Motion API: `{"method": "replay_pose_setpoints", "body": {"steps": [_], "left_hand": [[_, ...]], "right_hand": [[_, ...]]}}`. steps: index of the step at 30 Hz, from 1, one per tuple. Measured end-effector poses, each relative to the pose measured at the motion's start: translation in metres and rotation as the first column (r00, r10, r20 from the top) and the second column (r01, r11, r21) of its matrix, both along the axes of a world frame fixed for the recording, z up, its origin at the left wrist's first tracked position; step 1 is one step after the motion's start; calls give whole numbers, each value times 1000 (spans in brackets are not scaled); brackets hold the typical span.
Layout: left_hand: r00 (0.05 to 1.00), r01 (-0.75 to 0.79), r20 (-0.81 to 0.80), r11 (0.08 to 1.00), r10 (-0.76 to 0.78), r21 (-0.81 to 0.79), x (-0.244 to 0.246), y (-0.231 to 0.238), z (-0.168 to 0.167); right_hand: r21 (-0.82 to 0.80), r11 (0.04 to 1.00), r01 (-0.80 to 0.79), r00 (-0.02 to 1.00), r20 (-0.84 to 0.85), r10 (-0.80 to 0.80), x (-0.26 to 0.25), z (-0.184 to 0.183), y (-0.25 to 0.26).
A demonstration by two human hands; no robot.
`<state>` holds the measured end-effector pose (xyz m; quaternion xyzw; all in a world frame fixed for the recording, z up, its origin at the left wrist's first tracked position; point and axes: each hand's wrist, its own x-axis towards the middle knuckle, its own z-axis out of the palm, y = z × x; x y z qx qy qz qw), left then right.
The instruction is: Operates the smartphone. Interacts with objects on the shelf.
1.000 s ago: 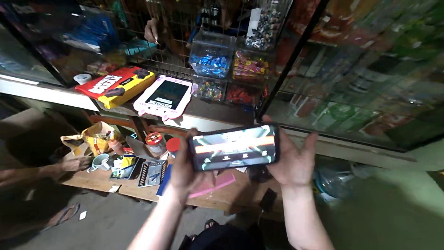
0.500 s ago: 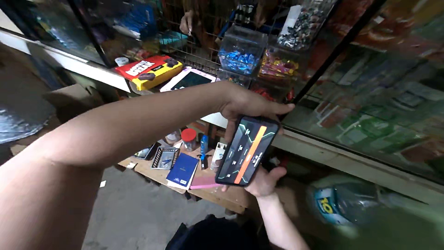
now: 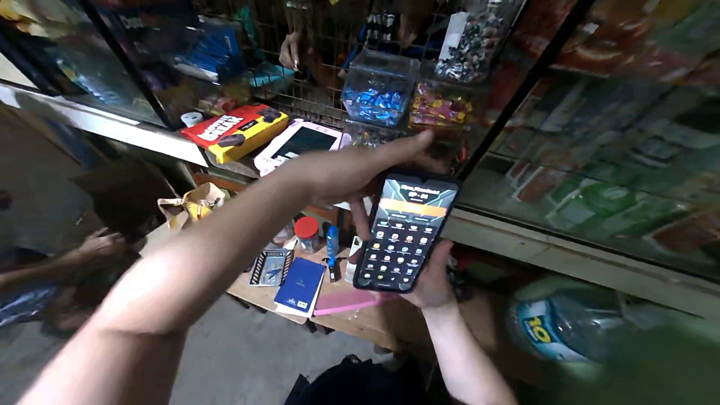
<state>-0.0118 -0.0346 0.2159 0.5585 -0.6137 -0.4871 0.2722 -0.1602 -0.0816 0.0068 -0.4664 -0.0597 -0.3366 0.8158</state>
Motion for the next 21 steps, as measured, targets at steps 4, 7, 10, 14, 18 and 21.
{"method": "replay_pose_setpoints", "body": {"steps": [4, 7, 10, 14, 18, 21], "left_hand": [[968, 9, -220, 891, -122, -454, 57, -6, -116], [924, -148, -372, 818, -85, -555, 46, 5, -163], [870, -225, -485, 806, -87, -548, 32, 11, -176], [844, -331, -536, 811, 26, -482, 22, 15, -162], [853, -418, -490, 797, 178, -437, 12, 16, -152], [863, -442, -448, 779, 234, -445, 9, 14, -151]], "right_hand": [[39, 998, 59, 998, 18, -60, -4, 13, 2], [36, 994, 99, 995, -28, -98, -7, 16, 1], [71, 988, 134, 989, -77, -129, -3, 13, 6], [83, 991, 103, 991, -90, -95, 3, 6, 14], [63, 991, 115, 985, -133, -106, 8, -1, 21], [56, 992, 114, 984, -147, -104, 8, -4, 23]]}}
